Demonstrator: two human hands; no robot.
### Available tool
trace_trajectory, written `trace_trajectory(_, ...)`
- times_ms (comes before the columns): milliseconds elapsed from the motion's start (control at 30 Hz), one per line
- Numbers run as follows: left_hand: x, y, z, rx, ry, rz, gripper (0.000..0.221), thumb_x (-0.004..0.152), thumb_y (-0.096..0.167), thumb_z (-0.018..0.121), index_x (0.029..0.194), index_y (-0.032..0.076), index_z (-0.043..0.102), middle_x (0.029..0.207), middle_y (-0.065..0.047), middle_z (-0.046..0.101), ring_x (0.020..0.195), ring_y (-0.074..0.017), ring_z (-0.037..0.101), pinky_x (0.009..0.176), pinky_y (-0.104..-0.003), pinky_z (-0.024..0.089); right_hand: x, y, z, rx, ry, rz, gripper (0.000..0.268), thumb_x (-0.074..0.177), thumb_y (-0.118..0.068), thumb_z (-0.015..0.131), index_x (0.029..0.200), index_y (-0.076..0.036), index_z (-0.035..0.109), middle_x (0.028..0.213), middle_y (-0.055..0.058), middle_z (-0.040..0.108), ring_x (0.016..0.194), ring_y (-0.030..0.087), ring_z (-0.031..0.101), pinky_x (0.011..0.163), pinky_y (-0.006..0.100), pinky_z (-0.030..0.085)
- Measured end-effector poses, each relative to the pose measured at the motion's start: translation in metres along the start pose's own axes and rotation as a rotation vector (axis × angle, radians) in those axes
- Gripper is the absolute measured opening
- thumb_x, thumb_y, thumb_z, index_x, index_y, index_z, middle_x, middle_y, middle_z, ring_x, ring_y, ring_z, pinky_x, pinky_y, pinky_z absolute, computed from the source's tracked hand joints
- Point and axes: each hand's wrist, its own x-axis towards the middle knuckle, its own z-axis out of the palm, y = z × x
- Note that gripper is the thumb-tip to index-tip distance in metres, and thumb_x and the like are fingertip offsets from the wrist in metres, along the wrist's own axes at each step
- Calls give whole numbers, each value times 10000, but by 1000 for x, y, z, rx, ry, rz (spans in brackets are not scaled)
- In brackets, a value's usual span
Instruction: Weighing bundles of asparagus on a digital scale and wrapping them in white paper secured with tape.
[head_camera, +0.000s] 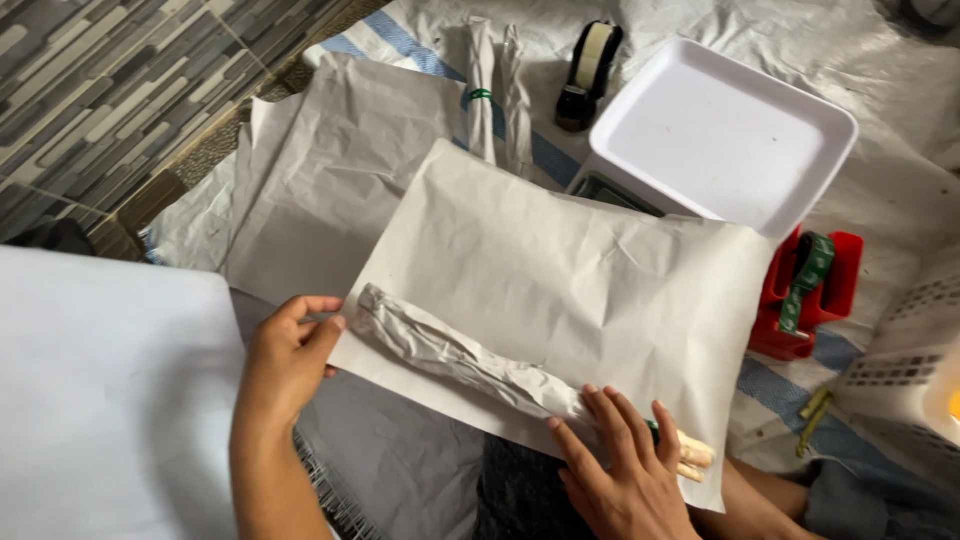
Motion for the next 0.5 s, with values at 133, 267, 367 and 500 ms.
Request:
trace_trajectory(133, -1, 3, -4, 61, -5, -21, 287, 949, 41, 608, 1227, 10, 675, 864, -194, 759, 648, -228, 608, 600, -334, 529, 5, -2, -5, 52, -27, 15, 582, 789, -369, 750, 1329, -250, 566, 1545, 168, 413, 1458, 352, 378, 1179, 655, 184)
trace_trajectory(267, -8, 15, -8, 191, -18, -2, 292, 936, 62, 607, 1216, 28, 678, 806, -184, 776, 604, -235, 637, 595, -338, 563, 22, -7, -14, 11, 42, 55, 425, 829, -312, 740, 1225, -254, 598, 1476, 124, 505, 1391, 309, 475, 1164, 602, 262)
trace_trajectory(367, -23, 30, -5, 559, 219, 224, 305, 930, 171, 628, 1214, 65, 661, 921, -110, 779, 797, -318, 730, 756, -431, 547, 26, -10, -18, -1, 57, 83, 419, 798, -302, 750, 1189, -264, 604, 1458, 90, 537, 1351, 283, 518, 1153, 561, 299)
trace_trajectory(500, -52, 73, 37, 626, 115, 957, 243, 840, 67, 625, 1083, 61, 621, 1000, -106, 718, 860, -287, 683, 735, -433, 537, 24, -11, -15, -11, 52, 64, 406, 812, -304, 735, 1194, -257, 606, 1466, 98, 526, 1362, 287, 505, 1128, 555, 315)
